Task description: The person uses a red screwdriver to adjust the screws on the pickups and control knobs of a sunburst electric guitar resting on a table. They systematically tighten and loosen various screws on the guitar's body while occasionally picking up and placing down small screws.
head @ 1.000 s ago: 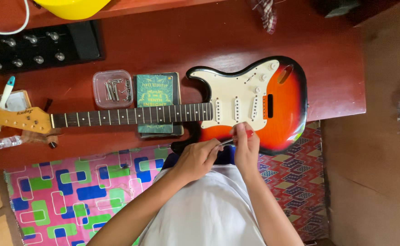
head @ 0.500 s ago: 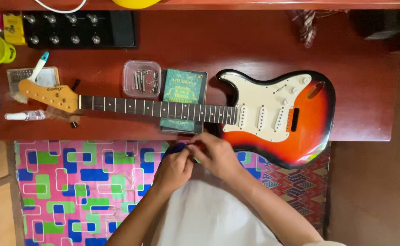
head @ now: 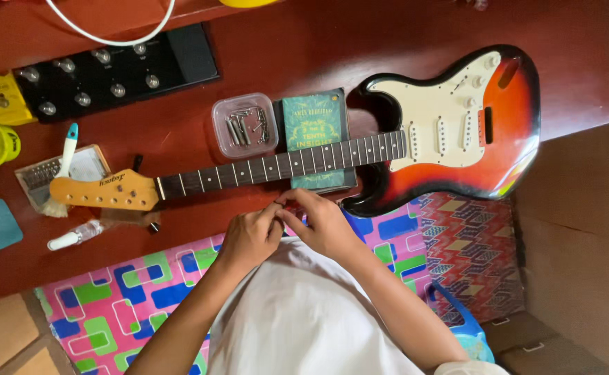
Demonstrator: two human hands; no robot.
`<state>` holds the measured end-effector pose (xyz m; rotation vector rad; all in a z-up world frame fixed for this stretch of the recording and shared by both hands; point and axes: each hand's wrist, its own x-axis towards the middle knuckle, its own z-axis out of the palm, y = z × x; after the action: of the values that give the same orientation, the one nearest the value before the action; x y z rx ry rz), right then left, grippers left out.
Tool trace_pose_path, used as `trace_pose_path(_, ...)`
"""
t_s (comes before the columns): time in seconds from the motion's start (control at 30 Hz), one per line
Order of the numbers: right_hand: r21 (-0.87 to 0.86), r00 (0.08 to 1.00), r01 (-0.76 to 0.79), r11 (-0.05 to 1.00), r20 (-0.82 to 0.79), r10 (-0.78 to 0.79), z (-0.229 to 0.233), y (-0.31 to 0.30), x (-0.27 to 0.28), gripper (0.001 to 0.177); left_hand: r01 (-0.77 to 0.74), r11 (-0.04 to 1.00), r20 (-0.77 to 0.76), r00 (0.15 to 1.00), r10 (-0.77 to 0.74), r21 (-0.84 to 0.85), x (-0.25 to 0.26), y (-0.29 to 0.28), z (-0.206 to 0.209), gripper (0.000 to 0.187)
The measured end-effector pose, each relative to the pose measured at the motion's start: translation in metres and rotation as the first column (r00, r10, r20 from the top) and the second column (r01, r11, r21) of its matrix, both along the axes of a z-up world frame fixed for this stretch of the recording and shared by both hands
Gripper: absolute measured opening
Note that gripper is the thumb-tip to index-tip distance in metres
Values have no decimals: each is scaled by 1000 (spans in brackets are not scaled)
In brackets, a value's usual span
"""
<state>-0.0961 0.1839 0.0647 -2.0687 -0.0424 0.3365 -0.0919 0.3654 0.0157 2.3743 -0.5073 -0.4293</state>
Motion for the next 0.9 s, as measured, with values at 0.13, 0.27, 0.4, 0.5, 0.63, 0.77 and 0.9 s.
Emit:
trace_pose_path(0.13, -29, 1000, 24, 999, 10, -24, -1, 8, -2, 25, 57, 998, 22, 998, -57, 13, 8, 18, -4, 16)
trace_pose_path(0.27, -173, 995, 20, 985, 99, -3, 2, 3, 14, 25, 39, 998, 80, 996, -43, 44, 10, 38, -11, 17)
trace_pose_path(0.4, -326, 971, 87, 941, 237, -8, -1, -12, 60, 15, -62, 997, 93, 994, 58, 41, 7, 59, -15, 17)
trace_pose_path(0.5, -556, 955, 28, 831, 261, 143, -1, 4, 101, 5, -110, 993, 80, 991, 107, 37, -3, 68, -31, 18)
trace_pose_path(0.63, -719, 864, -108, 687, 274, 423, -40, 16, 143, 3, -122, 992, 53, 991, 121, 20, -10, 67, -39, 15)
trace_pose_path(0.77, -862, 693, -154, 482, 253, 675, -92, 16, 164, 9, -160, 987, 66, 985, 161, -24, -10, 70, -33, 12)
trace_pose_path(0.9, -904, 626, -323, 280, 18, 780, -116, 13, 170, 27, -190, 979, 80, 977, 196, -74, -8, 74, -34, 12)
